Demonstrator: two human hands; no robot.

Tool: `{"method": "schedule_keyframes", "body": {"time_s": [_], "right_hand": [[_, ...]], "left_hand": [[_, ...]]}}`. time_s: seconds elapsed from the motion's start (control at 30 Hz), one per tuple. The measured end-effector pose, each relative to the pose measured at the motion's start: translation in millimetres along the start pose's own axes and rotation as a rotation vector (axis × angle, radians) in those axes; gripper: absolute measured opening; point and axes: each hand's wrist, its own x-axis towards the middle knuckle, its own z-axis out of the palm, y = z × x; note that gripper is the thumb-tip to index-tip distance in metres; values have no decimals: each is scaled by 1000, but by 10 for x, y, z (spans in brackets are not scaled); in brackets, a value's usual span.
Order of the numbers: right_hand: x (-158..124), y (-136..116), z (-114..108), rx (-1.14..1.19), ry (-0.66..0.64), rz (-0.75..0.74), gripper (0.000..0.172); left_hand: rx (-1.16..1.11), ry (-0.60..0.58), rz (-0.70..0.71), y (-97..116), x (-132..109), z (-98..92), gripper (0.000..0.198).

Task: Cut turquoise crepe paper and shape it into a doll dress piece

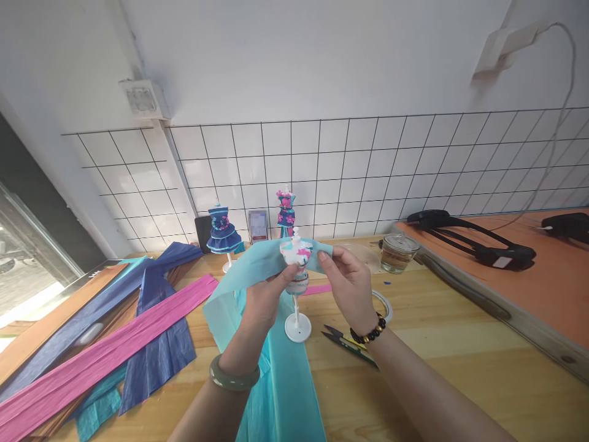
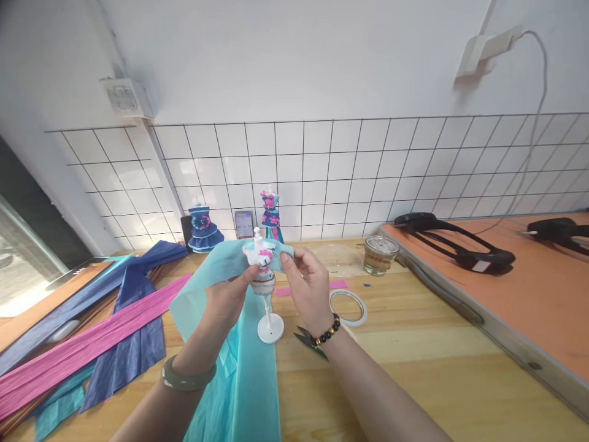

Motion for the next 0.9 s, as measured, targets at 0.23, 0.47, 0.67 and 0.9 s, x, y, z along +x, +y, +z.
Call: {"method": "schedule_keyframes", "body": {"time_s": [0.23, 0.47, 0.67, 0.9], "right_hand": [[31, -41, 2, 72, 7, 76, 12], [55, -7, -19, 90, 24, 103, 14], [76, 67, -32, 198, 38, 197, 17], [110, 98, -37, 259, 43, 240, 18]], "left_hand": [[5, 3, -8, -16, -10, -2, 27], [37, 15, -34, -28, -18, -8, 28], [47, -16, -43, -23, -19, -1, 25], [48, -13, -30, -23, -25, 10, 26]]}}
